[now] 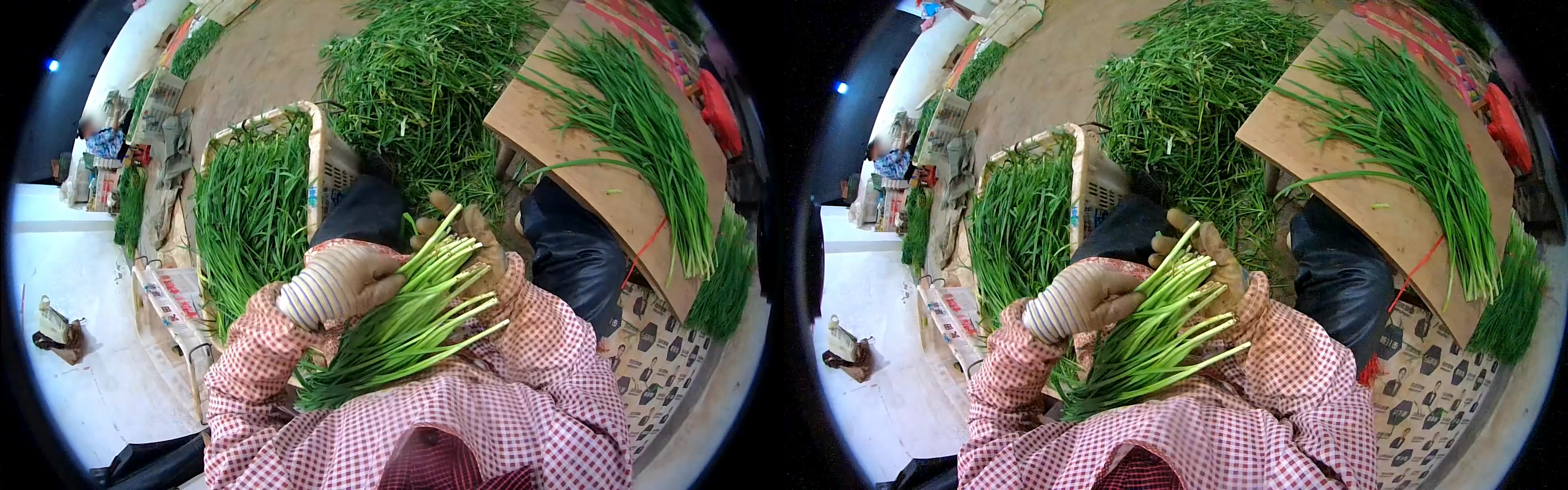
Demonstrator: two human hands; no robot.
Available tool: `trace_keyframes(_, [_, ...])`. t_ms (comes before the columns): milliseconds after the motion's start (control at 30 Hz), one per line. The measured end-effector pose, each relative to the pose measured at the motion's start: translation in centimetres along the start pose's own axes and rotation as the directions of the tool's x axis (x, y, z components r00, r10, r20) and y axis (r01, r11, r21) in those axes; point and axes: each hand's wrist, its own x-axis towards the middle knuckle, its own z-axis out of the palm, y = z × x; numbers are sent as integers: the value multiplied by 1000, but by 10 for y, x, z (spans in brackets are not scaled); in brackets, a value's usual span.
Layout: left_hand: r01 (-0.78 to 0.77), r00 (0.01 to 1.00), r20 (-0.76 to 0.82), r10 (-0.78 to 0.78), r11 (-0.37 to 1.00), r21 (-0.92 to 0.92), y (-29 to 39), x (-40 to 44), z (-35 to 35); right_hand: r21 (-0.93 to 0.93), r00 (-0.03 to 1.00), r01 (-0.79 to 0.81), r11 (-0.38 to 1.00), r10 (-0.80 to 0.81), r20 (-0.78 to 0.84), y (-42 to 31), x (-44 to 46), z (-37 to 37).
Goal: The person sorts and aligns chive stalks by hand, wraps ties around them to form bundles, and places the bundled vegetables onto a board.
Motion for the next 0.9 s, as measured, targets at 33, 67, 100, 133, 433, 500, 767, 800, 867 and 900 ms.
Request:
trace_keyframes(33, [20, 997, 82, -14, 998, -67, -3, 2, -6, -13, 997, 6, 1000, -7, -76, 0, -3, 2])
trace_keyframes(67, [19, 996, 86, -13, 998, -62, -8, 0, -2, -11, 997, 11, 1000, -12, -74, 1, -4, 2])
trace_keyframes(100, [47, 999, 6, -48, 909, -414, -17, -4, 6, -13, 999, 35, 999, -35, -39, 3, -4, 3])
trace_keyframes(133, [38, 992, -55, -110, 701, -712, -31, -5, 15, -15, 998, 59, 998, -59, -5, 4, -4, 3])
trace_keyframes(433, [132, 964, 147, 221, 82, -988, -28, -5, 104, -260, 997, -73, 963, 61, -52, -16, -5, 11])
trace_keyframes(500, [28, 994, 42, 99, 138, -990, -19, -13, 110, -570, 982, -76, 818, -38, -184, -36, -6, 18])
trace_keyframes(767, [14, 981, 5, -193, 42, -999, -4, -29, 122, -891, 983, -8, -453, -166, 76, -35, -21, 80])
trace_keyframes(800, [9, 983, 1, -184, 43, -999, 1, -29, 120, -780, 991, -10, -626, -108, 74, -27, -22, 85])
trace_keyframes(867, [-22, 964, -37, -265, 60, -998, 8, -32, 118, -738, 989, -84, -669, -144, 18, -15, -18, 74])
trace_keyframes(900, [-23, 964, -38, -262, 60, -998, 6, -32, 121, -696, 983, -153, -702, -178, -37, -11, -17, 68])
